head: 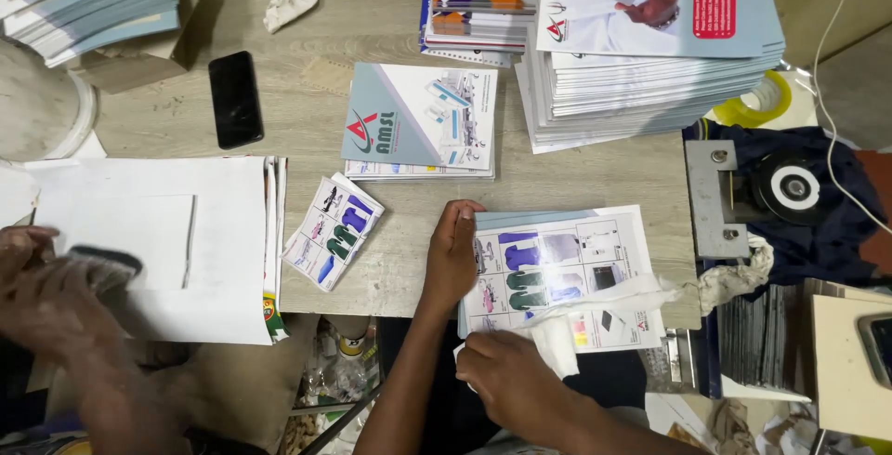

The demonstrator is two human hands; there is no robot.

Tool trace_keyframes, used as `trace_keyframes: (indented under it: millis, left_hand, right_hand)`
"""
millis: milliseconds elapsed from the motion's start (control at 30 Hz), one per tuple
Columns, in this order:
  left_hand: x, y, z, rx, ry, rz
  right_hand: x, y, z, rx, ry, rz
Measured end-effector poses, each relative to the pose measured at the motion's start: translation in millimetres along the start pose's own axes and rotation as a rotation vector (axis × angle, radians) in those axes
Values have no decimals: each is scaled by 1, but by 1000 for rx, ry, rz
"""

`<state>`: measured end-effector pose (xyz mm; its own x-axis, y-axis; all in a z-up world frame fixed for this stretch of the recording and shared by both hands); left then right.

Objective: Workers in a print shop are finishing booklets by applying adhesive to spines and wiping edges before stacking.

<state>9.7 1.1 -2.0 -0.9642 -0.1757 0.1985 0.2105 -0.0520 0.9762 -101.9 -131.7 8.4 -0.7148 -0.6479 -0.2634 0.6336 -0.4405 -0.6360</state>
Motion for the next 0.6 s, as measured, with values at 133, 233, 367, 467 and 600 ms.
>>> trace_keyframes:
  millis: [133, 233, 367, 467, 600]
  left_hand:
    - [1, 1, 0, 7, -25, 12]
    - [5, 12, 0, -11, -43, 53]
    - [6, 5, -3, -26, -8, 46]
    - [18, 37, 0, -370, 77, -117]
    - [64, 28, -5, -824, 103, -327]
  right_hand:
    - [-7, 27, 24, -179, 51, -57]
    - [-9, 75, 71, -44, 194, -291]
    - [-5, 131, 140, 82, 404, -622]
    - [-4, 149, 139, -2, 449, -658]
    - [-5, 145, 133, 124, 493, -660]
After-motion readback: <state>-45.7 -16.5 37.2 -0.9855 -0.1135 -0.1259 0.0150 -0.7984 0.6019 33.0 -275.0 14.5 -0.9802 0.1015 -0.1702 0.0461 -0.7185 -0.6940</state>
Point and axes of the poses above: each hand's wrist, its own x-axis away from the middle knuckle, its own z-axis out of the back of the hand, y = z × x, the point moved 1 cm from there along -x, towards the middle knuckle, and after that the axes turned 4 degrees about y, right-handed, at the moved point
